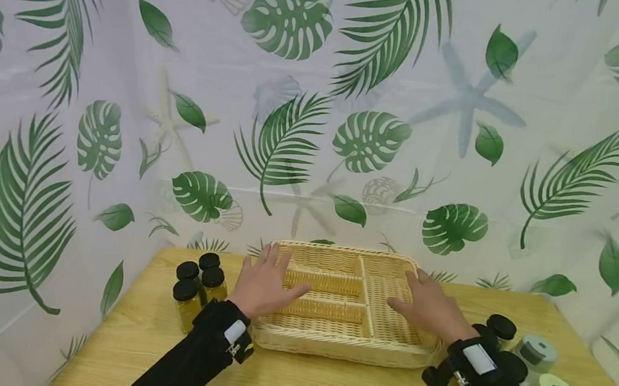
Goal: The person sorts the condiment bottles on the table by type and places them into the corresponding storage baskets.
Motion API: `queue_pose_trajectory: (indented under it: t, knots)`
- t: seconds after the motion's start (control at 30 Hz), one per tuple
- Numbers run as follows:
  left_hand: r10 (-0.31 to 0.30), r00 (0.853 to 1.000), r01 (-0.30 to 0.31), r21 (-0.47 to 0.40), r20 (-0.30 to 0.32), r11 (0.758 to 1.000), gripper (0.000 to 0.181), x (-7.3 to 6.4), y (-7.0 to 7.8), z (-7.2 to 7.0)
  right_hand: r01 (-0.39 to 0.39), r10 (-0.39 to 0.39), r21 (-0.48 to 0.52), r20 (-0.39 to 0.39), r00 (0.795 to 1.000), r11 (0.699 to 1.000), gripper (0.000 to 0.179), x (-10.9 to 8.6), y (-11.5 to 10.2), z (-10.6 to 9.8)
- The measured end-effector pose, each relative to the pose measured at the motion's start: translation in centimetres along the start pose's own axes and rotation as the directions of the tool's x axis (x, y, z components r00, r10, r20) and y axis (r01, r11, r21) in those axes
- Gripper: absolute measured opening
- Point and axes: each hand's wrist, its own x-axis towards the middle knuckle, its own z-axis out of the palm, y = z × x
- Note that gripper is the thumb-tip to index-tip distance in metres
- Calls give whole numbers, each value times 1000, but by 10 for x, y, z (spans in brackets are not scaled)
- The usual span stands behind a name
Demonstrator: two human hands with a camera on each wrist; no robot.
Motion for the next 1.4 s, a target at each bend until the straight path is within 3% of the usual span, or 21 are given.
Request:
queue_pose_trajectory:
  t: [0.17,0.27,0.37,0.53,0.67,0.9,1.17,1.4]
  knots:
    - [-46,998,45,29,34,999,89,-4,-11,12,-78,76,26,85,993,997,83,-4,4,14]
    - [-73,996,73,-15,42,997,89,-5,-13,20,-125,120,37,107,987,991,81,-5,6,19]
    - [-87,996,90,-111,29,990,88,-6,-9,28,-157,154,28,79,985,987,75,-9,7,20]
    - [-145,989,143,-251,11,957,85,-7,-2,33,-128,127,-54,-30,992,990,62,-14,12,25]
    - [-205,979,198,-306,11,931,87,-8,-2,36,-134,133,-16,-53,990,991,67,-16,16,31]
    - [-240,970,235,-342,29,910,89,-9,-5,39,-156,157,45,-17,988,987,75,-13,19,39]
    - [-238,971,235,-338,34,911,89,-16,-5,42,-192,192,34,-11,981,981,76,-13,19,46]
    - [-244,968,251,-339,62,907,90,-22,-4,39,-169,170,23,-35,985,985,77,-20,16,43]
